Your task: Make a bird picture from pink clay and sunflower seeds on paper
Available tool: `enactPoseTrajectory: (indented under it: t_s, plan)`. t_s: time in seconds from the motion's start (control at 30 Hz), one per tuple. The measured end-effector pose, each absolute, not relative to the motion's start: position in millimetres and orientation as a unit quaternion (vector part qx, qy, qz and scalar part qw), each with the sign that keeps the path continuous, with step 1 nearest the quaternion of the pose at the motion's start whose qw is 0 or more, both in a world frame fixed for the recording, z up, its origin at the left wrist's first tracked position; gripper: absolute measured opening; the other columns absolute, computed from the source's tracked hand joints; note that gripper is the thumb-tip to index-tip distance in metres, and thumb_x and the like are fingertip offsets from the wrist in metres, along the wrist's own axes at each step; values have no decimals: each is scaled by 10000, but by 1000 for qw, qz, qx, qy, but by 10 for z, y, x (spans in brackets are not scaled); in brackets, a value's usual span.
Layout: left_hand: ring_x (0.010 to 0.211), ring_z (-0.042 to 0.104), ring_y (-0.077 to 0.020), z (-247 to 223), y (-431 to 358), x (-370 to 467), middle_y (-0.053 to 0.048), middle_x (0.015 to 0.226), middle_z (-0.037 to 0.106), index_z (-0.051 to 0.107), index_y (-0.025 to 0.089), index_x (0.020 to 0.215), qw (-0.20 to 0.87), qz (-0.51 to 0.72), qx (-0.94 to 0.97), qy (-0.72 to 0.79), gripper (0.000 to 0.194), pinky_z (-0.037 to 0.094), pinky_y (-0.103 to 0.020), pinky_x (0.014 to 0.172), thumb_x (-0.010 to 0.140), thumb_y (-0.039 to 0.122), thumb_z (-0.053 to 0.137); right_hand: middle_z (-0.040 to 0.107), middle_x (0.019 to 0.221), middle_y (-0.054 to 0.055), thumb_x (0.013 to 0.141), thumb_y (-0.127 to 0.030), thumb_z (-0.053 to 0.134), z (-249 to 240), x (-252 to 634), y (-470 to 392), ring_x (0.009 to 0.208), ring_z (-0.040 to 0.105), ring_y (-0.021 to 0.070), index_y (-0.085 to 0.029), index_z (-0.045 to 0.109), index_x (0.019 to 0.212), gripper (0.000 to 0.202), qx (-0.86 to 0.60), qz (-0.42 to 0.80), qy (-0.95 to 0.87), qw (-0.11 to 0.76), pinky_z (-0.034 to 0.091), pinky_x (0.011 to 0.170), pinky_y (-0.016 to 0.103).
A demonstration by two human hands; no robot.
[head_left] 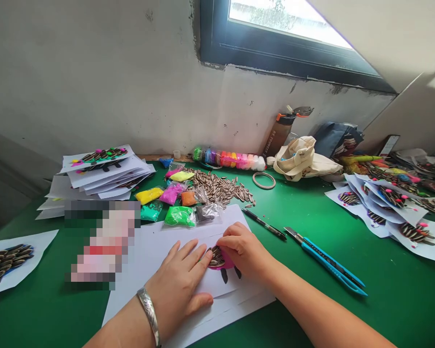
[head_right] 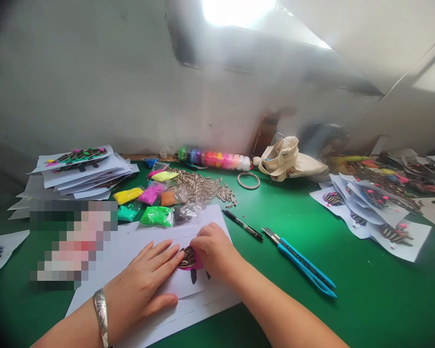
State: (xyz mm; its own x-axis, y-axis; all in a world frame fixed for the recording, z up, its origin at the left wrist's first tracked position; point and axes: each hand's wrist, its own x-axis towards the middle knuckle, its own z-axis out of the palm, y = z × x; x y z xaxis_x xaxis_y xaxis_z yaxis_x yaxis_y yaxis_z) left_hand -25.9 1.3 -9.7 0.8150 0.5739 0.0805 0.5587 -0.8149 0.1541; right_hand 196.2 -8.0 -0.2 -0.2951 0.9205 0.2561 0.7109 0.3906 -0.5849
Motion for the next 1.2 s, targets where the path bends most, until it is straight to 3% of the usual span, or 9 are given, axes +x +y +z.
enactPoseTrajectory:
  t_s: [0.17, 0.63, 0.83, 1.0, 1.2]
  plan:
    - [1298, 399, -368, -93, 19, -253, -122, 1384, 511, 465, 209, 1355, 60, 62, 951, 297, 723, 313, -598, 1056, 721, 411, 748, 641, 813, 40, 840, -86, 587, -22, 2019, -120, 785, 522, 168, -209, 720, 925, 200, -539, 150, -771, 304, 416, 722, 277]
    - [1304, 392, -373, -81, 5, -244, -119, 1392, 502, 454, 227, 1372, 69, 58, 950, 299, 709, 308, -611, 1055, 748, 425, 726, 593, 679, 11, 837, -77, 576, -39, 2010, -160, 709, 493, 145, -194, 660, 663, 226, -570, 118, -767, 269, 366, 681, 265]
    - [1314, 384, -368, -80, 18, -243, -114, 1393, 503, 447, 244, 1379, 85, 51, 946, 308, 713, 281, -611, 1073, 743, 414, 723, 647, 734, 18, 842, -100, 587, 32, 2157, -61, 733, 540, 152, -218, 723, 830, 180, -583, 117, -754, 280, 391, 692, 253]
    - [1321, 377, -366, -105, 21, -241, -113, 1400, 497, 429, 257, 1393, 89, 32, 945, 314, 746, 266, -616, 1076, 724, 391, 729, 678, 815, 20, 879, -154, 550, 174, 2334, 365, 803, 563, 161, -245, 736, 884, 207, -651, 36, -735, 189, 385, 722, 250]
    - [1325, 371, -372, -132, 30, -222, -109, 1424, 469, 391, 273, 1417, 99, 16, 941, 323, 803, 258, -619, 1075, 699, 384, 734, 678, 822, 35, 835, -144, 562, 142, 2298, 804, 846, 541, 203, -272, 744, 846, 223, -657, -11, -740, 144, 341, 685, 279]
